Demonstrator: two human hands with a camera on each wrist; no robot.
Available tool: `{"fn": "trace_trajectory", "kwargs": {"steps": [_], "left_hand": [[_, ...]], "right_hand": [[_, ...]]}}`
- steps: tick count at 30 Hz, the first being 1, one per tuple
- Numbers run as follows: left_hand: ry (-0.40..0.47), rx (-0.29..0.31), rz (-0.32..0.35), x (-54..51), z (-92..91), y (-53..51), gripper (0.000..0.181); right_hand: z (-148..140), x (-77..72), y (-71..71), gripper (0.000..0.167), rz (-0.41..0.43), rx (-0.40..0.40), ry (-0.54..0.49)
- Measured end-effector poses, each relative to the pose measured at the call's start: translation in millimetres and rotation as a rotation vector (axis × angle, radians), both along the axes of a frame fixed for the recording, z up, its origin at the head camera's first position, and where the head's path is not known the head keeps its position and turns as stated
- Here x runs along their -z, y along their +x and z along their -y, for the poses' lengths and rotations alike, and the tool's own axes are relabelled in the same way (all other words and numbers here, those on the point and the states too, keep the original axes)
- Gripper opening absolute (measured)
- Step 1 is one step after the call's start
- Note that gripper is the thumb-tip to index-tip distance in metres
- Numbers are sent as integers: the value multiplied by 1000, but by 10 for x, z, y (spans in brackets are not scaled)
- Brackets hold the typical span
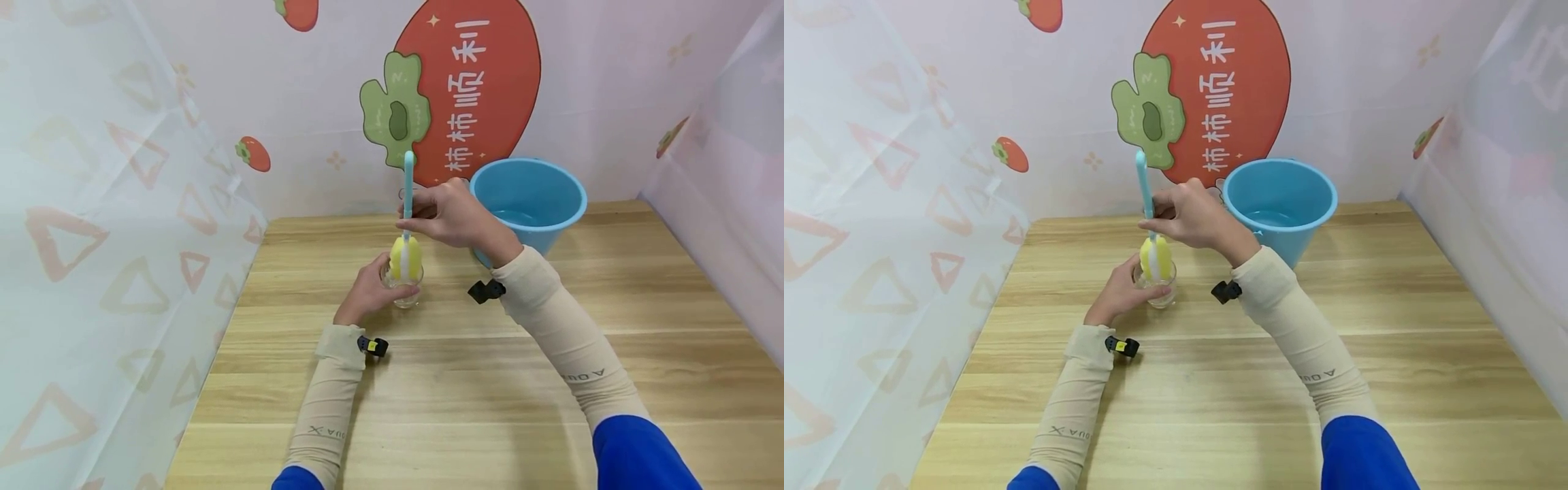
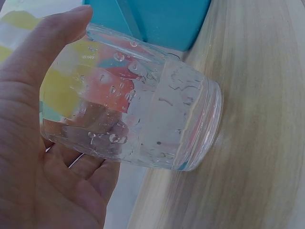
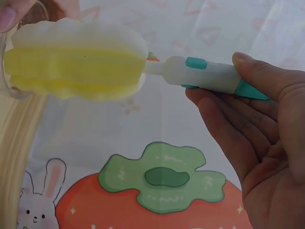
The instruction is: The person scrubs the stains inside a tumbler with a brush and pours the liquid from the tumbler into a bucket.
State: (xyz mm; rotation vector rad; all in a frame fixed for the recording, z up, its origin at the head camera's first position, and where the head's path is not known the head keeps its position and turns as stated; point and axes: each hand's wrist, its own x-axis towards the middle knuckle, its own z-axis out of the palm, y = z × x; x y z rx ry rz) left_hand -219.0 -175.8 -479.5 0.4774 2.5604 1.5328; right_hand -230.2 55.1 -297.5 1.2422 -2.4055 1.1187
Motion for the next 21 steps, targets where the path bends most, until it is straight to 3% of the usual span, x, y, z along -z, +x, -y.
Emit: {"fn": "trace_trajectory", "kwargs": {"steps": [3,7,11,14,17,21], "left_hand": [[-3,-7,3,0,6,0,79],[-11,-15,-9,-20,3,-2,84],[-35,-2,-26,-41,-9,-13,89],[-37,18,-23,-44,-12,-16,91],[-25,28,-8,-38,-11,-11,91],[-24,15,0,-19,-9,-4,90]], "right_hand": [[-46,-72,5,23,-2,-2,-19],[-154,-307,36,23,-28,-39,-87],[-273,-575,112,21,-108,-46,-88],[-341,-706,176,23,-195,-23,-22],[-385,-729,224,26,-292,-30,63],[-448,-552,277,35,-385,-91,144]]}}
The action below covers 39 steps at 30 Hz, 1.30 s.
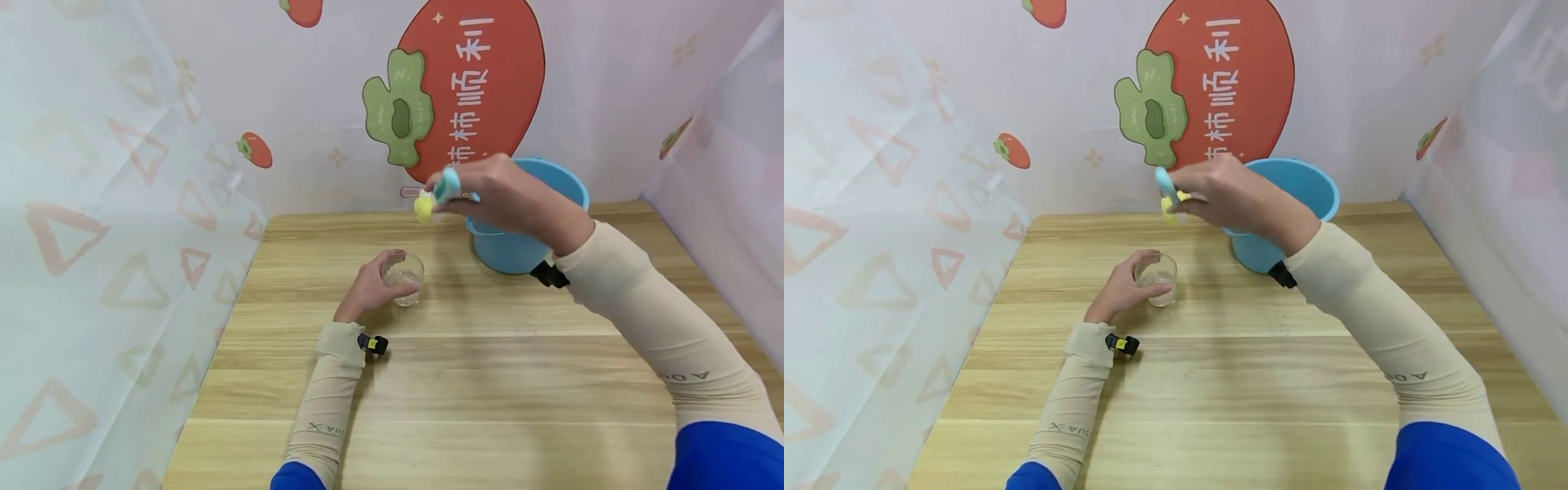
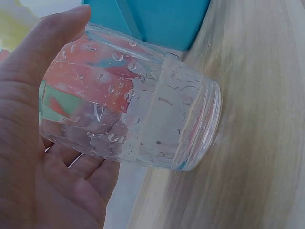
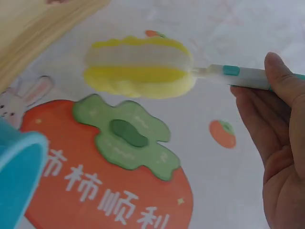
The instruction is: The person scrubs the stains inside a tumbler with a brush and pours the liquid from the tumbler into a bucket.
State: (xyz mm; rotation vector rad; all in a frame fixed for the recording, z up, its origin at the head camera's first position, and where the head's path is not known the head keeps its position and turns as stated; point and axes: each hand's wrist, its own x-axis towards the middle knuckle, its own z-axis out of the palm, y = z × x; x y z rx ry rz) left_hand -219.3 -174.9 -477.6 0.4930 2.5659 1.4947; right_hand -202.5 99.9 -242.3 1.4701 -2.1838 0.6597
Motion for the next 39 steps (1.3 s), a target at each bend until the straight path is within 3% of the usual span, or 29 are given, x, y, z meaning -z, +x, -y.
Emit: {"fn": "trace_trajectory", "kwargs": {"steps": [3,9,13,20,24,29,39], "left_hand": [[-11,-14,-8,2,-3,4,90],[1,-3,-26,-8,-20,-11,91],[2,0,-31,-5,-37,-16,90],[-11,11,-29,20,-54,-8,90],[-8,13,-30,9,-45,-4,91],[9,9,-35,5,-27,-6,90],[47,6,-8,5,-22,21,94]], "right_hand": [[-61,245,54,42,-57,-45,47],[-174,831,165,51,-254,-67,182],[-239,1226,231,55,-305,-88,305],[-248,1765,353,40,-411,-87,541],[-216,1962,411,31,-501,-103,555],[-167,2100,456,20,-566,-98,553],[-51,2219,428,15,-563,-83,571]]}}
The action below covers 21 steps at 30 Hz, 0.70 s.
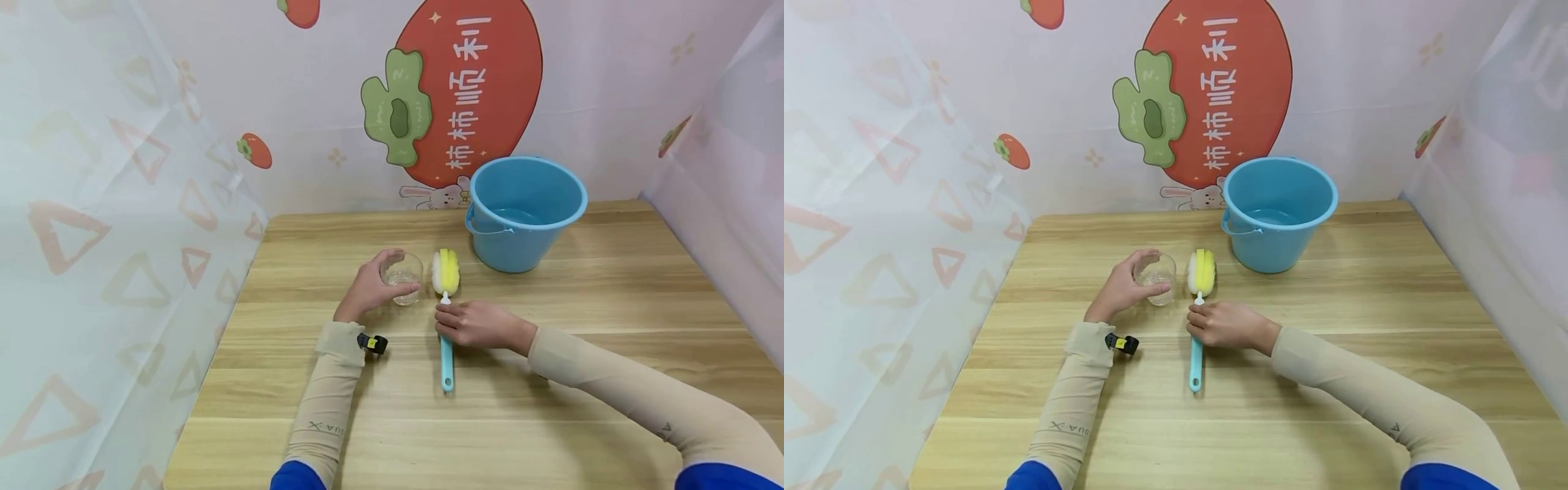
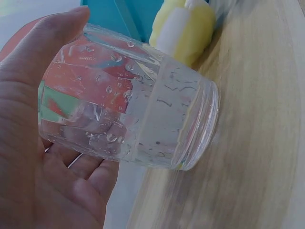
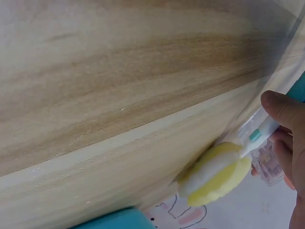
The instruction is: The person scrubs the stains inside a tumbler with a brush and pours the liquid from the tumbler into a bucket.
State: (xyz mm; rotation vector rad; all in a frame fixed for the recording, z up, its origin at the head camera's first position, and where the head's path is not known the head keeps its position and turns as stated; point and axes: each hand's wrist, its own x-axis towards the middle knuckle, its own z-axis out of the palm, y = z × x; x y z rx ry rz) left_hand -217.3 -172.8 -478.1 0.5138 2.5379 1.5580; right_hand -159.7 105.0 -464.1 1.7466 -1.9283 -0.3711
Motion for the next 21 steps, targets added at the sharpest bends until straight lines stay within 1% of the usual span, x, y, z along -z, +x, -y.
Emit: {"fn": "trace_trajectory", "kwargs": {"steps": [4,8,12,16,21], "left_hand": [[6,3,4,-8,-14,14,91],[-2,3,-1,-6,-20,11,91],[-5,6,-12,-14,-16,6,93],[-11,-2,-13,-16,-5,4,92],[-18,-6,-9,-15,8,12,89]], "right_hand": [[19,30,-31,14,4,0,1],[25,37,-50,13,32,10,1],[37,33,-53,12,63,44,23],[63,20,-31,12,67,88,40],[93,47,2,13,70,130,44]]}}
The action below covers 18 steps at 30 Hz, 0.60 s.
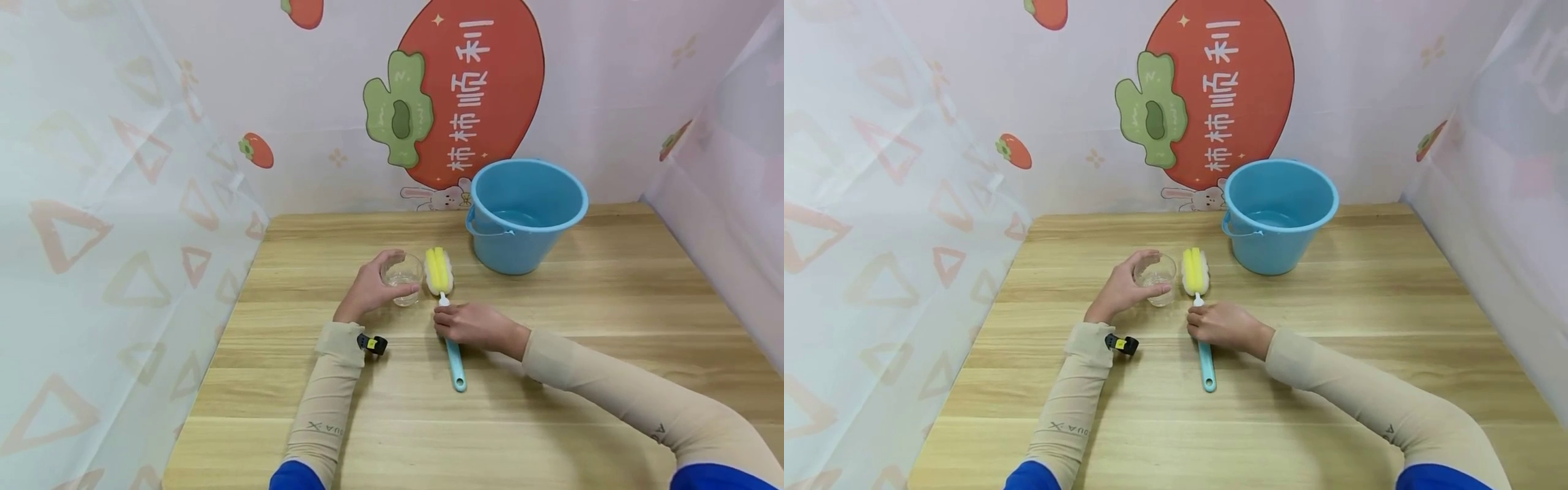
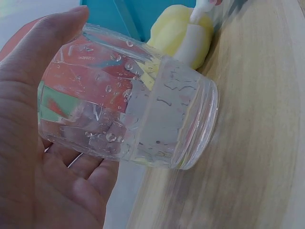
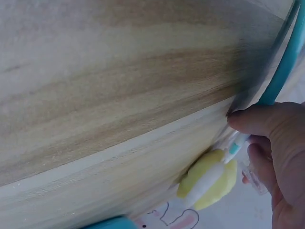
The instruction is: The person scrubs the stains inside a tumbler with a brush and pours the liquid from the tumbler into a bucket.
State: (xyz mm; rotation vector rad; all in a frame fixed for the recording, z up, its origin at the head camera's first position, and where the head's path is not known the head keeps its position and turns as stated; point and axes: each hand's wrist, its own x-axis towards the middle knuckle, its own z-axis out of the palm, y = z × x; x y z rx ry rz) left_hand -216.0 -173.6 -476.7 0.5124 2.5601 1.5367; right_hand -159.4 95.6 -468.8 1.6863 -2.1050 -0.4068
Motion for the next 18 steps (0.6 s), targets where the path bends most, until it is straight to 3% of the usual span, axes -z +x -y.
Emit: {"fn": "trace_trajectory", "kwargs": {"steps": [7,11,18], "left_hand": [[-21,-13,-9,7,13,8,88],[-22,-14,-11,4,8,3,88],[-25,-12,-18,5,-6,-8,86]], "right_hand": [[-6,-17,51,15,70,43,-5],[-20,-104,94,15,183,105,-32],[-153,-517,121,42,420,329,-188]]}}
